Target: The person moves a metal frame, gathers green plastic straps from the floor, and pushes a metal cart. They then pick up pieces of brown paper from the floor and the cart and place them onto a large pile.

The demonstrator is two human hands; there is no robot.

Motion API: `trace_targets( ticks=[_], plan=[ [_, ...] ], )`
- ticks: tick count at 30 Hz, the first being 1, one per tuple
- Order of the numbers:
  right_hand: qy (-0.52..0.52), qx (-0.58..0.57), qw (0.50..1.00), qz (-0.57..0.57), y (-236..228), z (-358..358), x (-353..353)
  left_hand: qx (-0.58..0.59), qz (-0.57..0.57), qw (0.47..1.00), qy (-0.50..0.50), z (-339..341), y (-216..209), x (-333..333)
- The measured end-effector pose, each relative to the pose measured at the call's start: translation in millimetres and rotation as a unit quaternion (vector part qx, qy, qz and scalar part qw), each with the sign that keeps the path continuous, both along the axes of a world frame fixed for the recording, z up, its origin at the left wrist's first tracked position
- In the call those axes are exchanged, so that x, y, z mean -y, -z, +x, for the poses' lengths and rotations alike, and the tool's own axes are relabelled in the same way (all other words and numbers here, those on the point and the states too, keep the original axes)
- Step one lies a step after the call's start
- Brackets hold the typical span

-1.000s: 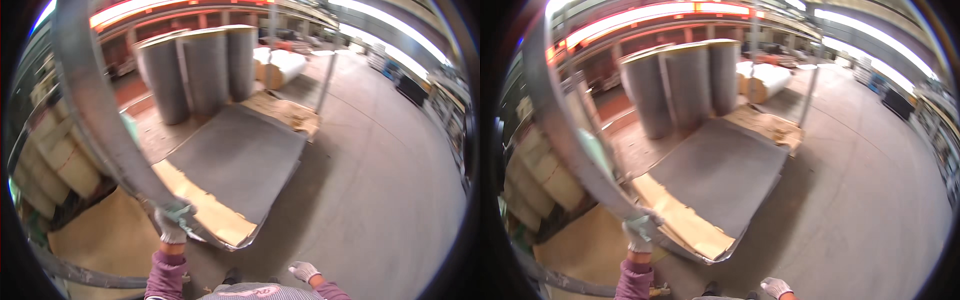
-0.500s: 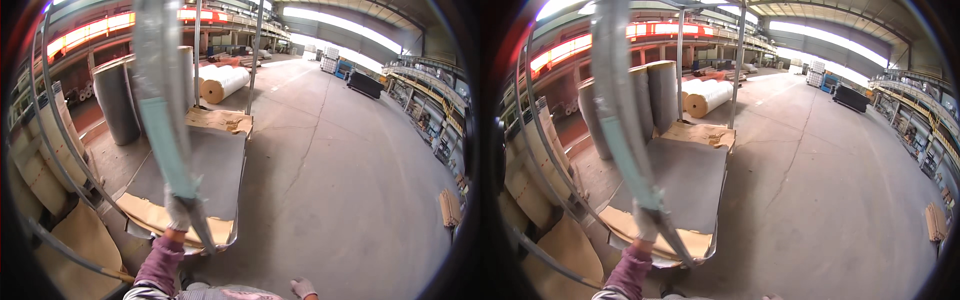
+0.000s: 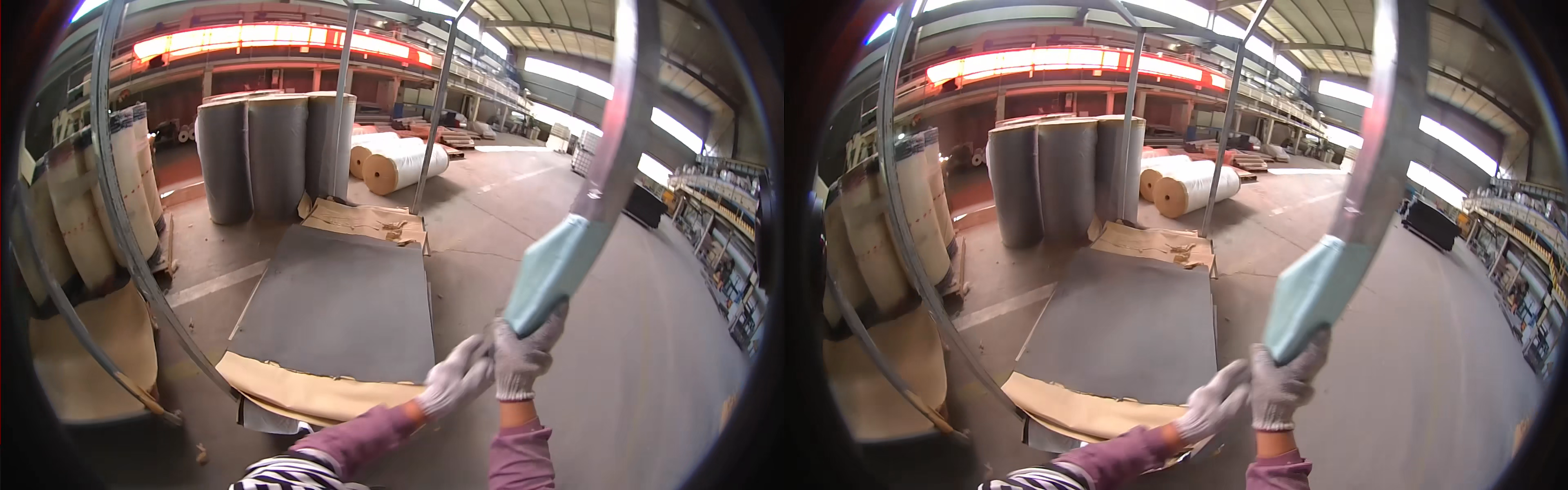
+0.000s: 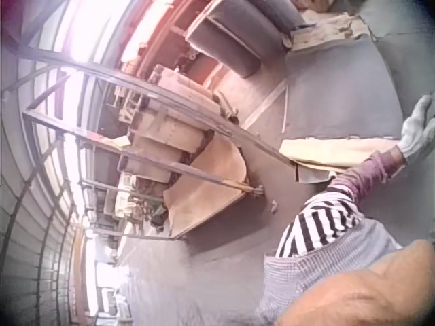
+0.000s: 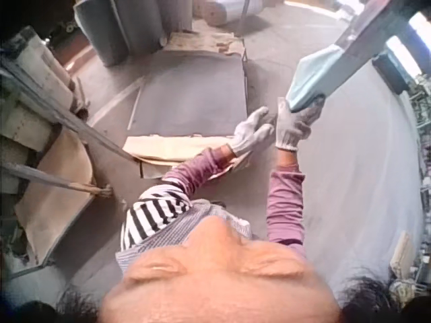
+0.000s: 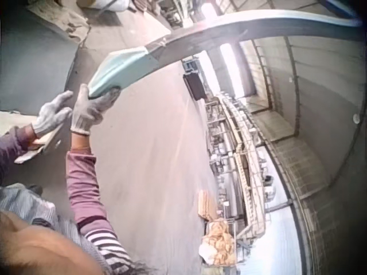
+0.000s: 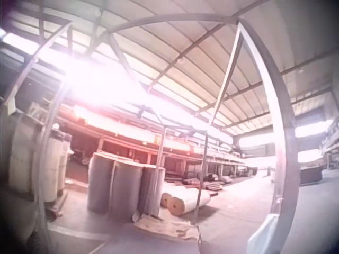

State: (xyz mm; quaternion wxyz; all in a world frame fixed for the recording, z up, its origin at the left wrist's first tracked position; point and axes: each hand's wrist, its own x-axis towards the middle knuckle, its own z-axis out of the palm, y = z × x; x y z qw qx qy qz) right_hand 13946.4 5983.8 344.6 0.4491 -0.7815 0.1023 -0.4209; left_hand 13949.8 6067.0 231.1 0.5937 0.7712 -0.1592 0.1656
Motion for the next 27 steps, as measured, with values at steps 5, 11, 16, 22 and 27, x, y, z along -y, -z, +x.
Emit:
trace_targets(
  ticks=[5,11,16,22,27],
  plan=[
    [0.036,0.076,0.988,-0.129,27.6,53.5,187.1,0.16,0.227,0.886,-0.371,-80.3,6.5,-136.8],
    [0.06,0.036,0.976,-0.206,26.1,156.5,360.4,0.084,0.074,0.717,-0.688,-250.8,-28.7,-300.8],
    [0.191,-0.161,0.958,-0.138,-6.2,170.6,509.2,0.014,-0.163,0.969,-0.183,-188.7,-61.5,-144.0],
    [0.054,-0.294,0.74,-0.603,183.2,11.0,531.7,-0.056,-0.253,0.955,0.143,-117.4,-86.0,120.5],
    [-0.197,-0.597,0.775,-0.057,271.5,-230.5,655.1,-0.063,-0.224,0.967,0.101,-87.9,-125.0,335.3]
  ],
)
